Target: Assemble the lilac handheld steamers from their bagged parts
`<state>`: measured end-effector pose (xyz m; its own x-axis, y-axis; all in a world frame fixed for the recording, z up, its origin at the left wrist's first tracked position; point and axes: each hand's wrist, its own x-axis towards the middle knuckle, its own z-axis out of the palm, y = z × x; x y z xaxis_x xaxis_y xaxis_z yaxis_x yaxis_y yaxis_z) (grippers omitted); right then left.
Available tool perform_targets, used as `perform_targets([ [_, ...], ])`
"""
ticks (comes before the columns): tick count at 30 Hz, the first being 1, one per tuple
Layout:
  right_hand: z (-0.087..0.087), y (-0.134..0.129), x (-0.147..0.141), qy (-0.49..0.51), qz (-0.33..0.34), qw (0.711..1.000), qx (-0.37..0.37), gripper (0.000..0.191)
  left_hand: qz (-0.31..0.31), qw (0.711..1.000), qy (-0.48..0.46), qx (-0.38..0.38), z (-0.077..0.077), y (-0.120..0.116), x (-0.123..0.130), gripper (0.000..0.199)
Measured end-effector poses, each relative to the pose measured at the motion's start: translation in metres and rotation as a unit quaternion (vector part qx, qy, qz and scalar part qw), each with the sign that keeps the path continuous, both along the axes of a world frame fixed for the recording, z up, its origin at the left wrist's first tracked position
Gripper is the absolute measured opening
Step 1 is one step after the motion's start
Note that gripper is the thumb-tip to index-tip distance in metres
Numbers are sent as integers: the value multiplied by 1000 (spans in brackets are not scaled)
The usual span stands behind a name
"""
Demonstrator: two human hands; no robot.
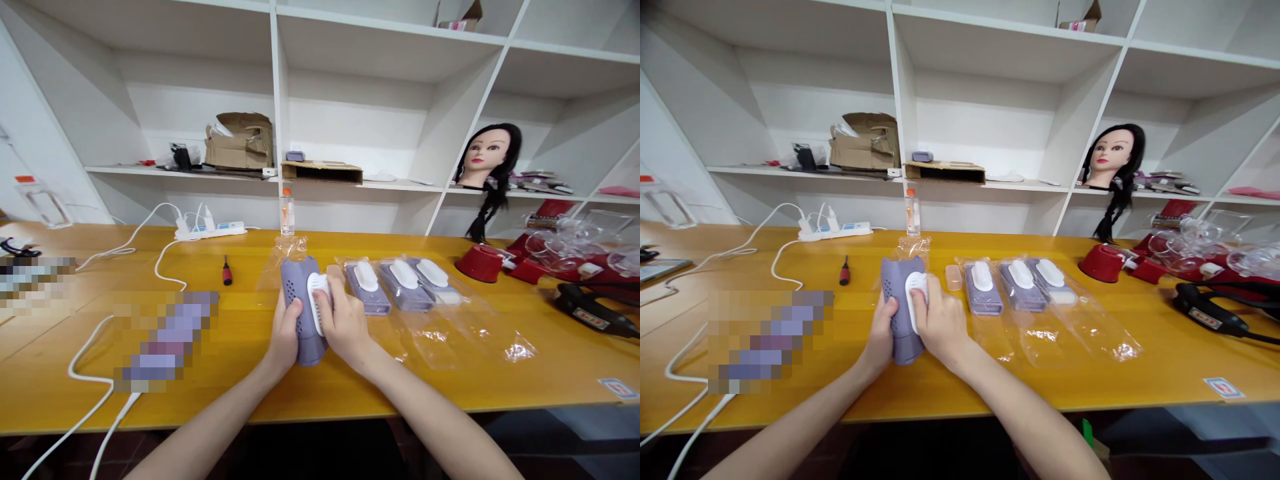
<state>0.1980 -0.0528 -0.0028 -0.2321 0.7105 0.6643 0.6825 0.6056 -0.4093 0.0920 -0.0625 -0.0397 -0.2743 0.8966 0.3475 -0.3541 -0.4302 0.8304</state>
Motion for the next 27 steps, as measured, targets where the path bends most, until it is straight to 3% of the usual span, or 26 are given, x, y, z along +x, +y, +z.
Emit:
perform_targets([
  [4,4,-2,0,17,-11,999,-34,34,21,1000,8,2,0,0,1,45],
  [11,7,0,1,-26,-29,999,-6,37,38,999,23,-13,-10,3,1,41],
  [27,5,3,-1,-11,-50,998,19,32,28,999,44,-13,-7,-2,8,47],
])
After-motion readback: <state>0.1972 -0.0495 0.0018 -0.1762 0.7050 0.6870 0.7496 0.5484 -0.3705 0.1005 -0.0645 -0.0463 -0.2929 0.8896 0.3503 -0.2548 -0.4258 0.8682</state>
